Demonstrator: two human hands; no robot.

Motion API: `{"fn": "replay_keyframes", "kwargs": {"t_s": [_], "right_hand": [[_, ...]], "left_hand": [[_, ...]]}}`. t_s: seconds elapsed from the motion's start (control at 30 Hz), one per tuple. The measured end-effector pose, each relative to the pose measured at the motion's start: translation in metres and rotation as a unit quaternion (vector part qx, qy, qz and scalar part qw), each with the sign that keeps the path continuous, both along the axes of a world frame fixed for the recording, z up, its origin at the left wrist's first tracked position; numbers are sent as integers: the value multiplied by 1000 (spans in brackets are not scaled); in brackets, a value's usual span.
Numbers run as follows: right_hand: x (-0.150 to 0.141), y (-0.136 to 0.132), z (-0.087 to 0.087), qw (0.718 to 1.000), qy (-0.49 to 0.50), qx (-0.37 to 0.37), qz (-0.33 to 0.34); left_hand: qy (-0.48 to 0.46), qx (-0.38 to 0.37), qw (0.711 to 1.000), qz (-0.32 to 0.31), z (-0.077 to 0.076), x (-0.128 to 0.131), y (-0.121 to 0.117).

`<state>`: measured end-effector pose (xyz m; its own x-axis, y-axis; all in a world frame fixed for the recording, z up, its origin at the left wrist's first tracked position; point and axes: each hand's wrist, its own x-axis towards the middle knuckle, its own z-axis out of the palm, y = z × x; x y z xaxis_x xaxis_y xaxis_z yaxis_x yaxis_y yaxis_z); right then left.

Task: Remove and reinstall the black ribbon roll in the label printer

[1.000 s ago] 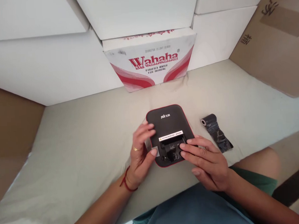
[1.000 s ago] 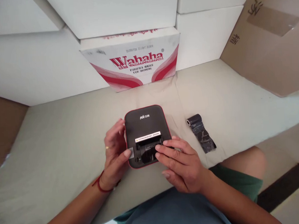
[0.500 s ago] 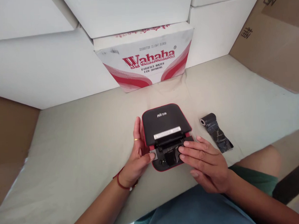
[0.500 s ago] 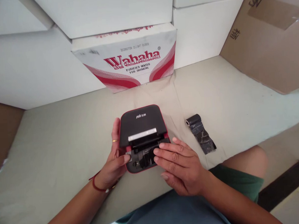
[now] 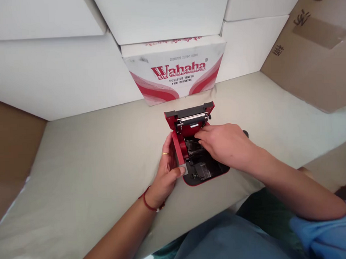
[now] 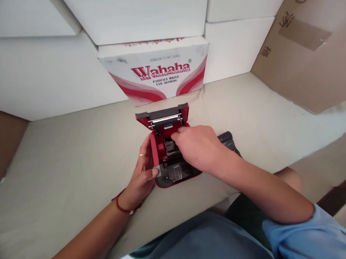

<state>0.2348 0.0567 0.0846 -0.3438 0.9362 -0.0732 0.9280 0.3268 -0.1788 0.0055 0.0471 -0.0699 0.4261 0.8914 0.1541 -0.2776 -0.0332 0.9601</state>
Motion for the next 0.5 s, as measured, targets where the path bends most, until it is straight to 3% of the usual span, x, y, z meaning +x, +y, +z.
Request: {"fn": "replay_keyframes", "kwargs": {"t_s": [0.1,0.2,0.4,0.5], "right_hand": [[-23,15,5,994,-106,-37,0],[-34,21,3,989,-143,-40,2],[-29,28,-6,992,-115,-49,-5],[-8,7,6,998,-61,-17,4]], "left_hand": [[5,14,1000,-3,-4,1,3],[18,24,1000,1,-7,1,6],[9,28,1000,11,-13,2,8],[22,61,998,18,-16,3,9]]}}
